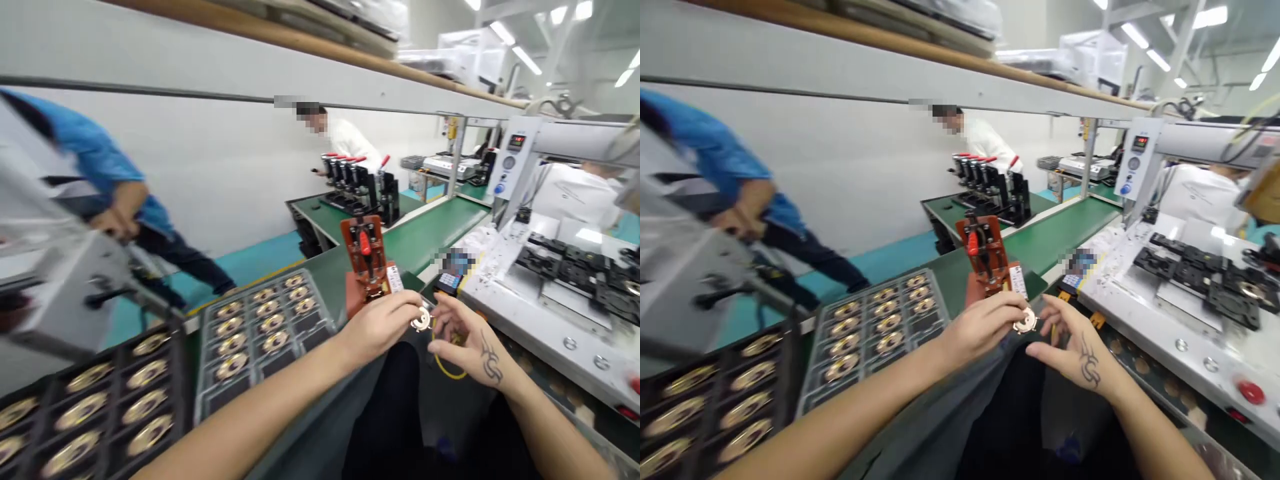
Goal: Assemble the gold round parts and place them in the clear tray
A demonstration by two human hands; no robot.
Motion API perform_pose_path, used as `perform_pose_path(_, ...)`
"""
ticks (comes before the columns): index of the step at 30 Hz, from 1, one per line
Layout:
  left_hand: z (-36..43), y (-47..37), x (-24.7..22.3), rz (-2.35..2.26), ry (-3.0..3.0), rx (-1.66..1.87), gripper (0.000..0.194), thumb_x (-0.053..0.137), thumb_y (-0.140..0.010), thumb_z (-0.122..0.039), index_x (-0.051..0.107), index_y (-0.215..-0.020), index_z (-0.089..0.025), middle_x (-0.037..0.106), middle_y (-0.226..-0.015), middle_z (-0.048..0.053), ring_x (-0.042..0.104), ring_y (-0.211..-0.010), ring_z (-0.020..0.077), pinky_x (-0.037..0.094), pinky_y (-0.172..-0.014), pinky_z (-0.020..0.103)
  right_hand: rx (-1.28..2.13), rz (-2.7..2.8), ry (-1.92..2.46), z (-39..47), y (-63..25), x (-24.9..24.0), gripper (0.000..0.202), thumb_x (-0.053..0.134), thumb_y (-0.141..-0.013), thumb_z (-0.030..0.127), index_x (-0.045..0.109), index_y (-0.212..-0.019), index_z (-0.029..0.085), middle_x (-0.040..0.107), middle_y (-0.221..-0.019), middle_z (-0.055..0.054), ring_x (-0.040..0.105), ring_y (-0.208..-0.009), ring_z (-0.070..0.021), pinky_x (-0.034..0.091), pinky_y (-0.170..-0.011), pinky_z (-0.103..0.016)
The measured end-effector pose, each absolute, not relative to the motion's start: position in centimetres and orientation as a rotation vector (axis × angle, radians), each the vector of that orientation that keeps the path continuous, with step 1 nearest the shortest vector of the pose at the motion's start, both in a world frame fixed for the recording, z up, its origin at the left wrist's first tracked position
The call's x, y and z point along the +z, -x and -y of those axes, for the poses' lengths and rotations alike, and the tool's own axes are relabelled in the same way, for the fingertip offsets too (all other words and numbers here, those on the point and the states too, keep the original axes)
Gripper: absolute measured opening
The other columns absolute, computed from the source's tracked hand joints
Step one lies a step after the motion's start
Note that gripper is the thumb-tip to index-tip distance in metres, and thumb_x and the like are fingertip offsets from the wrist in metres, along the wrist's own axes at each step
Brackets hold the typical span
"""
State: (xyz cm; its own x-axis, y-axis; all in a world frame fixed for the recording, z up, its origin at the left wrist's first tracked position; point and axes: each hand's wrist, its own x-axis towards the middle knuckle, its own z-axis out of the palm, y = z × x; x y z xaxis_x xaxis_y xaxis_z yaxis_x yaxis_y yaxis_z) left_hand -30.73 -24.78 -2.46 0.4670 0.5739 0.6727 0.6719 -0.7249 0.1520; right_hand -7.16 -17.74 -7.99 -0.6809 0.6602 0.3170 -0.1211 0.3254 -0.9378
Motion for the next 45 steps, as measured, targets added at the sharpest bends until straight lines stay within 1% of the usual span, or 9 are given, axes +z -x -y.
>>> perform_pose_path(6,19.1,24.1,-1.7,0.648,2.602,-1.162,0.013,0.056,-0.106,-0.010,0.060,-0.116,-0.017,0.073,-0.104,0.012,0.070,-0.095,0.0221,0.059,-0.083,0.035,1.217,1.792,0.625,17.8,2.3,-4.7,0.035,0.084,-0.090,0.033,0.073,-0.119,0.018,0.064,-0.086,-0.001,0.060,-0.071,-0.0110,0.054,-0.064,-0.024)
perform_pose_path(10,16.6,19.5,-1.7,0.513,2.703,-1.171,0.010,0.053,-0.108,-0.013,0.061,-0.113,-0.016,0.071,-0.103,0.010,0.069,-0.093,0.0214,0.058,-0.084,0.033,1.063,1.727,0.799,17.8,-2.1,-4.7,0.036,0.082,-0.087,0.028,0.073,-0.120,0.017,0.065,-0.084,-0.001,0.059,-0.066,-0.0107,0.053,-0.061,-0.023)
perform_pose_path(16,8.0,9.8,-0.2,0.724,2.936,-1.070,0.049,0.061,-0.103,-0.018,0.048,-0.150,-0.017,0.059,-0.142,0.018,0.060,-0.132,0.0297,0.053,-0.109,0.043,0.456,1.656,1.187,16.1,-13.3,-4.1,0.036,0.076,-0.085,0.029,0.073,-0.119,0.018,0.068,-0.088,-0.003,0.060,-0.072,-0.0149,0.053,-0.069,-0.030)
perform_pose_path(22,-3.4,-3.5,2.7,1.128,3.155,-0.356,0.041,0.071,-0.098,-0.037,0.070,-0.129,-0.010,0.068,-0.133,0.019,0.063,-0.125,0.0297,0.048,-0.110,0.036,0.284,1.456,1.454,17.1,-21.7,-1.9,0.043,0.075,-0.088,0.040,0.071,-0.124,0.018,0.066,-0.088,-0.004,0.054,-0.072,-0.0162,0.051,-0.071,-0.032)
perform_pose_path(27,-8.0,-8.8,2.8,1.228,3.178,0.111,0.041,0.085,-0.078,-0.051,0.081,-0.093,-0.013,0.077,-0.092,0.011,0.070,-0.091,0.0266,0.052,-0.083,0.031,0.288,1.376,1.524,19.3,-24.9,-1.2,0.048,0.075,-0.085,0.046,0.072,-0.121,0.015,0.063,-0.081,-0.004,0.057,-0.071,-0.0179,0.052,-0.066,-0.032)
perform_pose_path(30,-8.8,-9.8,2.9,1.242,3.165,0.209,0.043,0.088,-0.068,-0.054,0.081,-0.085,-0.014,0.076,-0.084,0.010,0.068,-0.085,0.0261,0.050,-0.077,0.031,0.284,1.364,1.568,18.6,-26.6,-1.5,0.051,0.075,-0.086,0.050,0.071,-0.123,0.015,0.063,-0.084,-0.005,0.057,-0.073,-0.0181,0.051,-0.066,-0.032)
perform_pose_path(36,-7.6,-9.6,3.3,1.233,3.187,-0.096,0.028,0.082,-0.068,-0.035,0.077,-0.077,-0.009,0.072,-0.078,0.013,0.067,-0.082,0.0269,0.047,-0.071,0.033,0.392,1.571,1.533,10.3,-27.6,-2.5,0.061,0.066,-0.088,0.058,0.064,-0.124,0.009,0.063,-0.091,-0.007,0.054,-0.076,-0.0178,0.048,-0.070,-0.033)
perform_pose_path(41,-6.0,-5.0,5.4,1.179,3.251,-0.714,0.030,0.070,-0.083,-0.030,0.074,-0.106,-0.011,0.077,-0.106,0.012,0.070,-0.093,0.0209,0.051,-0.079,0.029,0.504,1.812,1.527,2.2,-26.6,-3.1,0.042,0.073,-0.080,0.041,0.071,-0.110,0.010,0.065,-0.091,-0.007,0.054,-0.079,-0.0170,0.044,-0.071,-0.030)
perform_pose_path(45,-3.8,-0.1,7.2,1.219,3.234,-1.002,0.032,0.069,-0.087,-0.033,0.069,-0.112,-0.012,0.077,-0.110,0.011,0.071,-0.091,0.0193,0.054,-0.081,0.030,0.629,1.987,1.524,-1.2,-26.5,-2.5,0.045,0.077,-0.082,0.043,0.076,-0.112,0.010,0.070,-0.092,-0.008,0.059,-0.079,-0.0177,0.044,-0.069,-0.029)
